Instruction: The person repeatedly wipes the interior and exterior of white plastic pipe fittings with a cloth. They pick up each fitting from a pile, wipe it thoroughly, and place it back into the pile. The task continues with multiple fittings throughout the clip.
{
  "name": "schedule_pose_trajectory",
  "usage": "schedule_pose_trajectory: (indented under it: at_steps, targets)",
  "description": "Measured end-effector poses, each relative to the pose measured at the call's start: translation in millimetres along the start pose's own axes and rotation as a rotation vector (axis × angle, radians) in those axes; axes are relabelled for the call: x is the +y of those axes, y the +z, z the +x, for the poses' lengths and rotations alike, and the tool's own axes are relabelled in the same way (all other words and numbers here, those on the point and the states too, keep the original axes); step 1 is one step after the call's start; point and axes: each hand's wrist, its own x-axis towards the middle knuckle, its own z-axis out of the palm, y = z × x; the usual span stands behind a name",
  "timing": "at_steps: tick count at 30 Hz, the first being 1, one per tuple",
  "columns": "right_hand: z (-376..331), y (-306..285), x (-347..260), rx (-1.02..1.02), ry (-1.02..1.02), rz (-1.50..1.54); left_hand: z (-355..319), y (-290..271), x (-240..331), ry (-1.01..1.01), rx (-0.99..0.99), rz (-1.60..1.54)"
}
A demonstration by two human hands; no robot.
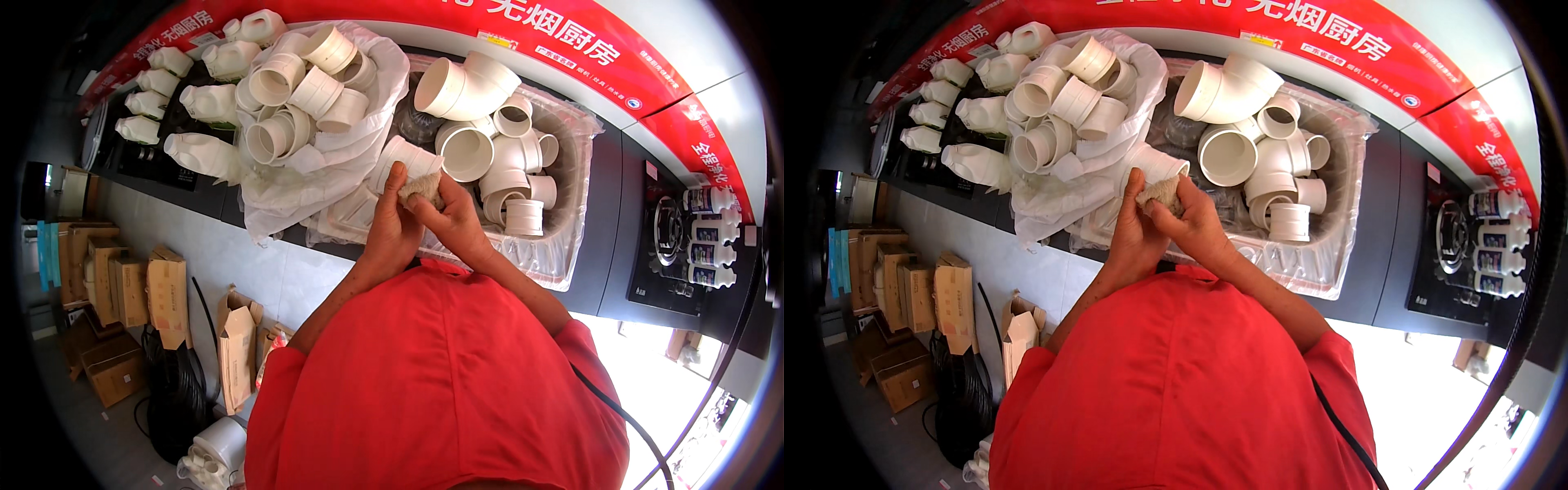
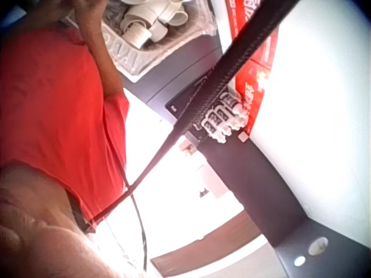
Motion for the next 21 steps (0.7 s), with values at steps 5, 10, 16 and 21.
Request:
schedule_pose_trajectory:
  at_steps: [5, 10, 16, 21]
  targets:
    - [8, -12, -24, 0.045, 0.292, 0.554, 3, 7, 7, 0.238, -0.111, 0.203]
    - [3, -2, -47, 0.069, 0.287, 0.645, 14, 9, 12, 0.325, -0.094, 0.172]
    - [-8, 3, -35, 0.075, 0.207, 0.394, 5, 28, 18, 0.269, -0.017, 0.221]
    - [-10, 6, 7, -0.009, -0.123, -0.035, 4, 18, 20, 0.095, 0.071, 0.351]
